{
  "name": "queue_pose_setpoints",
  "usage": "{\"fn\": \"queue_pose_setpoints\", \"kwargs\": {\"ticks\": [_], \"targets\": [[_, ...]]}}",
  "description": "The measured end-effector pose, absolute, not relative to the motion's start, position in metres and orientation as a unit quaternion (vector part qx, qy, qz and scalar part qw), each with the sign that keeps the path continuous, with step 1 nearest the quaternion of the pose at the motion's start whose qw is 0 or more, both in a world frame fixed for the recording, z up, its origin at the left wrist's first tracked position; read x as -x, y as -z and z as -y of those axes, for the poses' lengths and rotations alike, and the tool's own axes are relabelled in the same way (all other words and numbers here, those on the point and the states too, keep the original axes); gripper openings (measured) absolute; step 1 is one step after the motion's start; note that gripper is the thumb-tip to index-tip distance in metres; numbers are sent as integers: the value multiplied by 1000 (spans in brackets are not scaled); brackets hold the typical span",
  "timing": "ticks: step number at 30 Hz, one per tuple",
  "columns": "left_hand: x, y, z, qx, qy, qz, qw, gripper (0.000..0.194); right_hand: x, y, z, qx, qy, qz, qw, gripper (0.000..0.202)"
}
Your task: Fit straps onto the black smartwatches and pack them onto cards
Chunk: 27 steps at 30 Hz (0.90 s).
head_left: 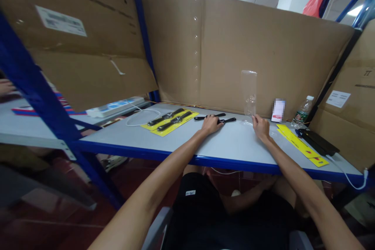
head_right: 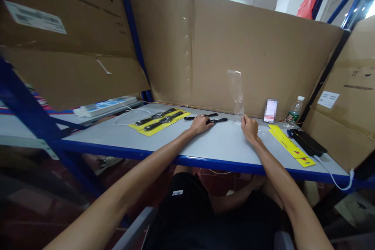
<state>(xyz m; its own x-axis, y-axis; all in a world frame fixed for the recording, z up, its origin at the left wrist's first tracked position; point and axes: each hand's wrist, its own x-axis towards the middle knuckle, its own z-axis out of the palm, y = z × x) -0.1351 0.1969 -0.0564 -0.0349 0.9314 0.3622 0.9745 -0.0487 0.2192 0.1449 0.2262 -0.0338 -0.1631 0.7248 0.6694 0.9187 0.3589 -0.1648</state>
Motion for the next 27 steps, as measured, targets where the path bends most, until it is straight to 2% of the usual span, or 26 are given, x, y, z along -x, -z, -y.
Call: {"fn": "queue_pose_setpoints", "kwargs": {"ticks": [10,14,17,18,22,24,27], "targets": [[104,54,-176,843,248,478,8,45,-143,17,-198,536,172,784,264,48],[111,48,-141,851,255,456,45,43,-163,14,-161,532,199,807,163,55],[139,47,-106,814,323,473,96,25,-187,21,-133,520,206,827,57,61],[148,47,-93,794,348,489,100,25,-195,24,-127,512,203,834,28,62],[163,51,-59,760,374,519,112,24,-213,31,-120,463,192,865,-22,64],[156,51,-57,785,336,507,116,32,-216,32,-122,436,194,878,-20,63],[139,46,-70,826,256,493,101,58,-221,34,-124,418,192,888,5,61]]}}
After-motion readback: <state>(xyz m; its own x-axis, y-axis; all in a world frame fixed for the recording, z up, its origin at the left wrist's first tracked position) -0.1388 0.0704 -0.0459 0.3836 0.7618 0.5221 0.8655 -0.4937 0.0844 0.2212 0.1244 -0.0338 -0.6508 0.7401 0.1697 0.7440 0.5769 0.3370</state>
